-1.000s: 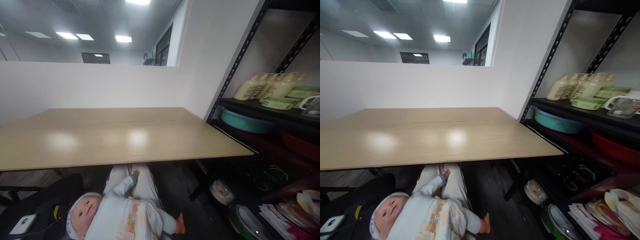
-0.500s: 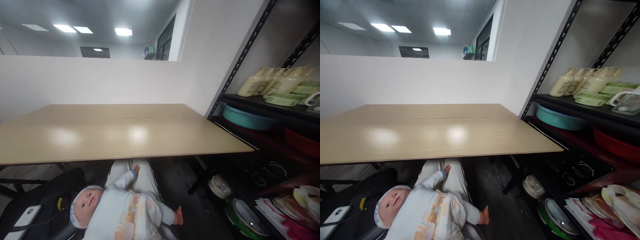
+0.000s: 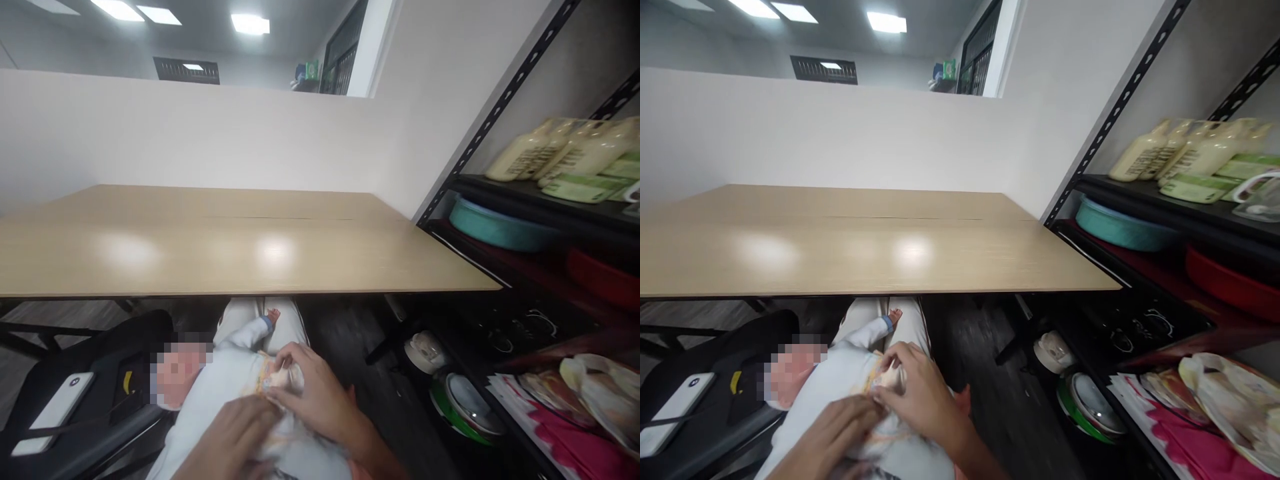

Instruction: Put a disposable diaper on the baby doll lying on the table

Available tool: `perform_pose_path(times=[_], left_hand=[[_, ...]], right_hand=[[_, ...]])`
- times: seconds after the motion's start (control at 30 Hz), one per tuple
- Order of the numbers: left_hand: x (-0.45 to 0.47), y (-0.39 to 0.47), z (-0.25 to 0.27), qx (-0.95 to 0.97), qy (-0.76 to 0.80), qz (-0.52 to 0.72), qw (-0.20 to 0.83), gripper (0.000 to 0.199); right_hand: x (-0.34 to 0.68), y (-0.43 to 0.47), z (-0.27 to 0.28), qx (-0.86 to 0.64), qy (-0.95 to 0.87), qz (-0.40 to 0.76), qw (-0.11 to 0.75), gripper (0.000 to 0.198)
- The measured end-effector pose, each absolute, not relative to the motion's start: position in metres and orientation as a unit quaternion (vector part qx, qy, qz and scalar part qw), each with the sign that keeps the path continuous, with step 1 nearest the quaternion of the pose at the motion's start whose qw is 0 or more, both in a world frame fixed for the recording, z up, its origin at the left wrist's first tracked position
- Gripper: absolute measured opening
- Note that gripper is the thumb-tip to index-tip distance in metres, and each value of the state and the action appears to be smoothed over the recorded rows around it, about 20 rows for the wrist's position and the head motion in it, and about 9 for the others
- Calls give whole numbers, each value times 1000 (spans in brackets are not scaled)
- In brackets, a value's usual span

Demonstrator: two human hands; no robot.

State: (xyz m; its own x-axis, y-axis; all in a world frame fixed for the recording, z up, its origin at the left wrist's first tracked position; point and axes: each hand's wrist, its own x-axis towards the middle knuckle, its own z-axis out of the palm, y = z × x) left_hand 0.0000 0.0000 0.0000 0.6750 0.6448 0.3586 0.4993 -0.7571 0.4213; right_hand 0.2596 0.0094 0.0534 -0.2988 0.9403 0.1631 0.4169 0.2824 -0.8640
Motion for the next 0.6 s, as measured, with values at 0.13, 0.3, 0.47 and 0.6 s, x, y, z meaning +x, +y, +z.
perform_pose_path(times=[0.13,0.3,0.47,0.6], left_hand=[[16,-31,11,912,330,231,76,67],[20,-22,24,858,415,268,140,40],[7,-28,23,809,399,249,353,24],[-8,-36,14,798,336,212,453,46]], right_hand=[[264,28,8,-514,-679,367,374,43],[256,46,-3,-500,-695,357,375,7],[267,76,-16,-532,-704,315,350,15],[276,97,-17,-566,-697,277,341,9]])
